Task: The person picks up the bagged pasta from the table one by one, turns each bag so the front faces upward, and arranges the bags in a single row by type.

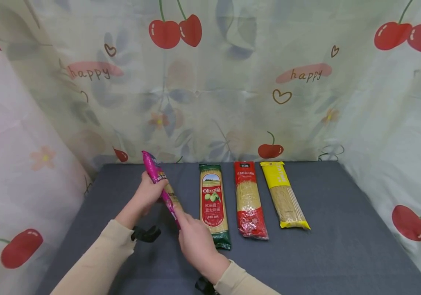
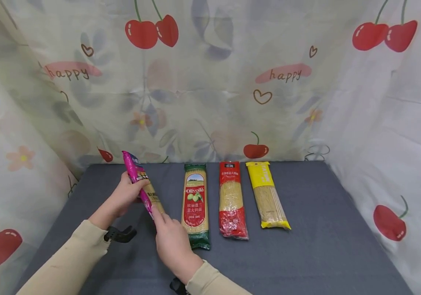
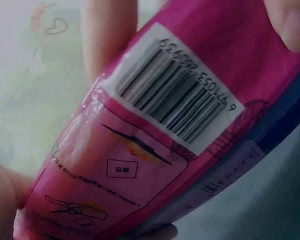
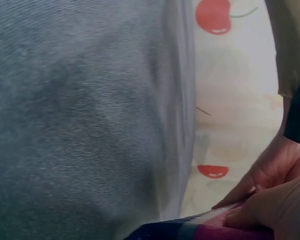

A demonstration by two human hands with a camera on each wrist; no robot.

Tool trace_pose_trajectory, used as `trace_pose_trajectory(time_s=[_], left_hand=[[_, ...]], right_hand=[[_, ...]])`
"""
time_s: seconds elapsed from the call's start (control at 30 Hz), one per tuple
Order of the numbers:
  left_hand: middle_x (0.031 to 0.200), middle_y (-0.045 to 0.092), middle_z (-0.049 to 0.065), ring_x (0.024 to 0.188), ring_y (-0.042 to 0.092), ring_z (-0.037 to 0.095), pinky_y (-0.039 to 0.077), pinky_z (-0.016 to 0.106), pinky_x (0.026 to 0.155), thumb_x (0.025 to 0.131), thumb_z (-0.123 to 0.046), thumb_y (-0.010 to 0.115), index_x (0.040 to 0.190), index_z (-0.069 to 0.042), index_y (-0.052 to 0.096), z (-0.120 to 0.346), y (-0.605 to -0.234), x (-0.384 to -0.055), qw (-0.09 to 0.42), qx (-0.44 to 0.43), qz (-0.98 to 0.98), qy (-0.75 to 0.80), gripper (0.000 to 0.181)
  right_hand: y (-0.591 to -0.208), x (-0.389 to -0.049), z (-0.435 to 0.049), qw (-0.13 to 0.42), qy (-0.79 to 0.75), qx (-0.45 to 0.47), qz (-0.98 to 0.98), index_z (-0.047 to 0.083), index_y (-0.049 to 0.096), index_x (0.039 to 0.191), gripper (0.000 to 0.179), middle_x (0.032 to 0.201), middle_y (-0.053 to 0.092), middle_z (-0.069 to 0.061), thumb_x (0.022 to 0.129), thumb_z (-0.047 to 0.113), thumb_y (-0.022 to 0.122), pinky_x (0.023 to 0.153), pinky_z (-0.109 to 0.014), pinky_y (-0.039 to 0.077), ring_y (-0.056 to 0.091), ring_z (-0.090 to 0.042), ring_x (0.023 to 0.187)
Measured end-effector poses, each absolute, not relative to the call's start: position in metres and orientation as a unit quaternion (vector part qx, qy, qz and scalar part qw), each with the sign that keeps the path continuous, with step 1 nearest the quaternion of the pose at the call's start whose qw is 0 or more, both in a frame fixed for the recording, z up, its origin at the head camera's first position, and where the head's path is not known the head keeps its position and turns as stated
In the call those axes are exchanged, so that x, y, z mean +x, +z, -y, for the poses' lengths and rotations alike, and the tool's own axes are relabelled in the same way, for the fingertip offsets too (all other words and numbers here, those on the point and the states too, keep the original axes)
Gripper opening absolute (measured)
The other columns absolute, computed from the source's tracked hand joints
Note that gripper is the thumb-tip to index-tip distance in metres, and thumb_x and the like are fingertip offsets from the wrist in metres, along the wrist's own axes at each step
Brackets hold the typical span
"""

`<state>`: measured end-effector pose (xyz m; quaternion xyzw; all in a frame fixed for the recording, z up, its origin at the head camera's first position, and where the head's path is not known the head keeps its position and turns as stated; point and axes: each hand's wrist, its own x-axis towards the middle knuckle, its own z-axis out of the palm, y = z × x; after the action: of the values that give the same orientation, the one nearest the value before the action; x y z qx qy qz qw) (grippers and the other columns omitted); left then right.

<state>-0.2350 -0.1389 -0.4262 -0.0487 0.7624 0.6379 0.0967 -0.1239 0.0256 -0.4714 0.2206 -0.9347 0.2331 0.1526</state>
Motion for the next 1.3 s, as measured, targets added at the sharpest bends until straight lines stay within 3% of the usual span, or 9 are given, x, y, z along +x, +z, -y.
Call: trace_pose_trajectory(time_s=[0.33,0.63,0.87,1.1,1.3], left_hand=[[0.144,0.031,0.025,0.126,0.043,0.042,0.044,0.054,0.095,0.103,-0.016,0.039,0.151,-0.011,0.004,0.14,-0.428,-0.236,0.107,-0.094,-0.684,0.715,0.059],[0.144,0.035,0.02,0.125,0.045,0.037,0.044,0.05,0.096,0.105,-0.024,0.036,0.154,-0.018,0.008,0.138,-0.425,-0.235,0.084,-0.11,-0.674,0.725,0.056],[0.139,0.04,0.018,0.121,0.048,0.035,0.045,0.052,0.095,0.105,-0.028,0.037,0.152,-0.017,0.015,0.139,-0.423,-0.234,0.085,-0.118,-0.69,0.71,0.052],[0.137,0.043,0.016,0.12,0.049,0.033,0.044,0.05,0.095,0.105,-0.031,0.037,0.152,-0.019,0.017,0.141,-0.423,-0.233,0.093,-0.107,-0.691,0.708,0.053],[0.136,0.044,0.018,0.119,0.05,0.033,0.045,0.049,0.094,0.105,-0.03,0.038,0.148,-0.014,0.021,0.14,-0.42,-0.233,0.103,-0.109,-0.674,0.723,0.049]], right_hand=[[-0.474,-0.121,-0.028,0.181,0.208,0.236,0.932,0.016,0.044,0.144,0.07,0.126,0.062,-0.003,0.083,0.029,0.076,0.08,-0.032,0.053,0.064,-0.018,0.09],[-0.475,-0.123,-0.031,0.096,0.251,0.234,0.934,0.02,0.04,0.146,0.07,0.133,0.054,0.001,0.086,0.041,0.07,0.09,-0.037,0.05,0.057,-0.016,0.104],[-0.477,-0.129,-0.042,0.025,0.312,0.233,0.921,0.022,0.046,0.142,0.064,0.133,0.053,0.006,0.088,0.052,0.065,0.091,-0.034,0.049,0.053,-0.009,0.109],[-0.482,-0.137,-0.049,-0.008,0.407,0.188,0.894,0.018,0.047,0.141,0.058,0.126,0.054,0.004,0.092,0.044,0.063,0.087,-0.03,0.05,0.056,-0.008,0.105],[-0.488,-0.144,-0.056,-0.061,0.478,0.141,0.865,0.015,0.042,0.144,0.061,0.126,0.054,0.001,0.093,0.041,0.063,0.079,-0.03,0.051,0.058,-0.01,0.098]])
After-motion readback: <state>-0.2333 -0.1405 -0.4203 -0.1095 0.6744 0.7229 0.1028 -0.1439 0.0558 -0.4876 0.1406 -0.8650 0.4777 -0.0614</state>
